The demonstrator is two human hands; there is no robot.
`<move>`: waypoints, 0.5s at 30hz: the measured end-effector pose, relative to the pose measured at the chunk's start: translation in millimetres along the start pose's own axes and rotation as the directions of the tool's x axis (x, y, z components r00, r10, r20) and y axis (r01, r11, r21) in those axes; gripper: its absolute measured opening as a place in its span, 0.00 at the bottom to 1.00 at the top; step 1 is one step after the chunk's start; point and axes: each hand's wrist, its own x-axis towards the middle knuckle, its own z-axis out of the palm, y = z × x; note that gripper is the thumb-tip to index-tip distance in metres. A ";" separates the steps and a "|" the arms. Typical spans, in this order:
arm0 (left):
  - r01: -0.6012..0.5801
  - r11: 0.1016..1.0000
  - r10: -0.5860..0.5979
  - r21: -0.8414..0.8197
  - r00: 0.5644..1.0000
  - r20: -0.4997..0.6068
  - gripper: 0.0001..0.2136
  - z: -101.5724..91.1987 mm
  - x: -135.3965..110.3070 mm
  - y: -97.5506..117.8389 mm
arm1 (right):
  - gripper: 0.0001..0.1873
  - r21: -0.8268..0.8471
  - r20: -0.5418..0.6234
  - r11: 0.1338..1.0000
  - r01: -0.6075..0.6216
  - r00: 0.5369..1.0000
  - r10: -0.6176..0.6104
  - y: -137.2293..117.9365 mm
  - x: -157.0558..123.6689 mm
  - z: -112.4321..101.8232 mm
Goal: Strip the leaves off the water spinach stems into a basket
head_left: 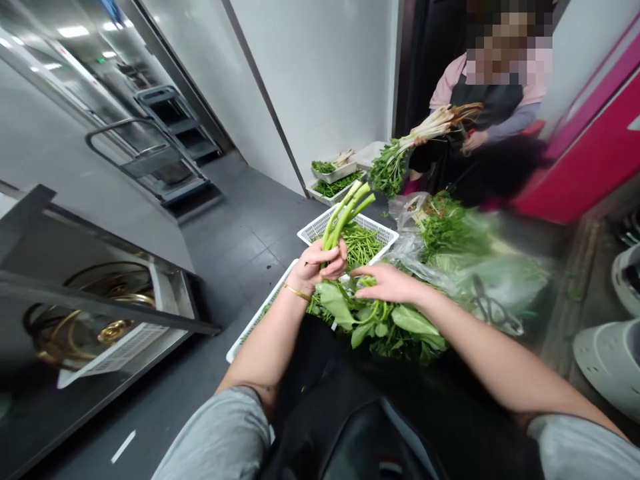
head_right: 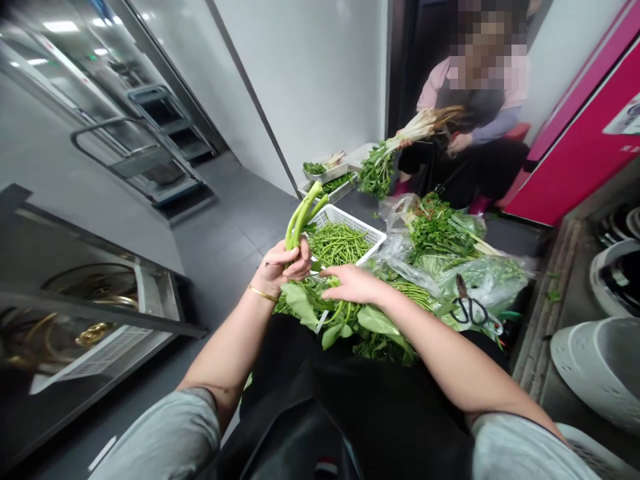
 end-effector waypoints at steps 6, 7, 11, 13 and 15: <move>0.025 0.988 -0.027 0.154 1.000 0.010 0.13 11.8 4.0 7.5 | 0.08 -0.225 0.211 0.945 0.236 0.959 -0.189 1.0 9.3 1.7; 0.029 0.986 -0.033 0.162 0.999 0.024 0.13 10.1 2.6 7.1 | 0.08 -0.200 0.203 0.954 0.223 0.962 -0.182 3.5 6.3 -1.2; 0.026 0.991 -0.033 0.134 0.998 0.056 0.16 -2.9 -2.5 2.0 | 0.15 -0.125 -0.042 0.987 0.103 0.993 -0.109 2.1 -0.8 -6.2; 0.045 0.990 -0.053 0.135 0.997 0.054 0.18 -6.1 -2.9 0.9 | 0.20 -0.104 -0.081 0.991 0.079 0.993 -0.088 -5.2 3.1 -3.0; 0.080 0.984 -0.098 0.157 0.989 0.112 0.18 -4.2 -3.0 3.0 | 0.18 -0.093 0.001 0.989 0.111 0.994 -0.111 -11.2 8.7 -0.9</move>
